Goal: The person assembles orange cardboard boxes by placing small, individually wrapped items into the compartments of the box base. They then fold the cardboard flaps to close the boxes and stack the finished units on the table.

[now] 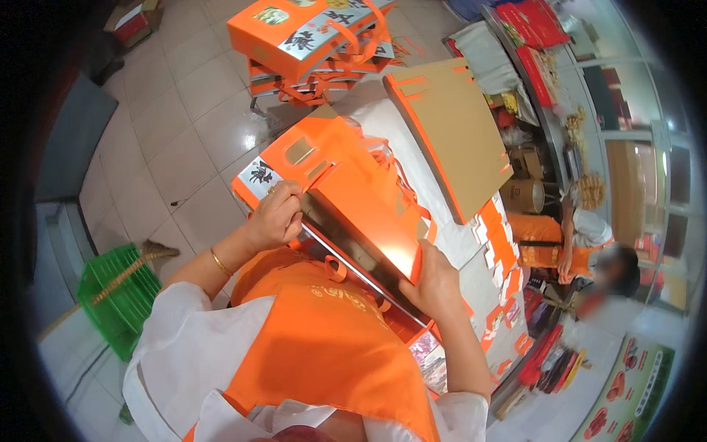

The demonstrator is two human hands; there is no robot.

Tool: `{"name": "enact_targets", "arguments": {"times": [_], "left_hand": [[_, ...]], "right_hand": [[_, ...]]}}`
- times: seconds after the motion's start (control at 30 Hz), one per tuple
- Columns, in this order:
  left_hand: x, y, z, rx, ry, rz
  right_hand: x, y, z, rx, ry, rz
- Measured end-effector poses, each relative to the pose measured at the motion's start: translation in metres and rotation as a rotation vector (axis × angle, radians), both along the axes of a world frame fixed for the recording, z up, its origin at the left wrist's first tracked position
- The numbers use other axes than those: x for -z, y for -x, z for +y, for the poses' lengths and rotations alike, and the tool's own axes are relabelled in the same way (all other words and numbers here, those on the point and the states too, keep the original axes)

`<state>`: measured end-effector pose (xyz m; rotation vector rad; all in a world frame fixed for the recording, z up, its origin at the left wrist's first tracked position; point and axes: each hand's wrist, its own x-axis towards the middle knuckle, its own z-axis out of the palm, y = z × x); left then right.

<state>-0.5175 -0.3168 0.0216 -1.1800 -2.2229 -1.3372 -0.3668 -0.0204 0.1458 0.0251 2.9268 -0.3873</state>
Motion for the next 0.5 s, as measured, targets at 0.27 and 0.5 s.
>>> {"name": "enact_targets", "arguments": {"times": [0.27, 0.5], "left_hand": [[-0.013, 0.001, 0.015, 0.051, 0.097, -0.011], [-0.052, 0.029, 0.063, 0.300, 0.556, 0.088]], "right_hand": [[0.088, 0.008, 0.009, -0.064, 0.091, 0.001], [0.105, -0.014, 0.006, -0.072, 0.030, 0.129]]}}
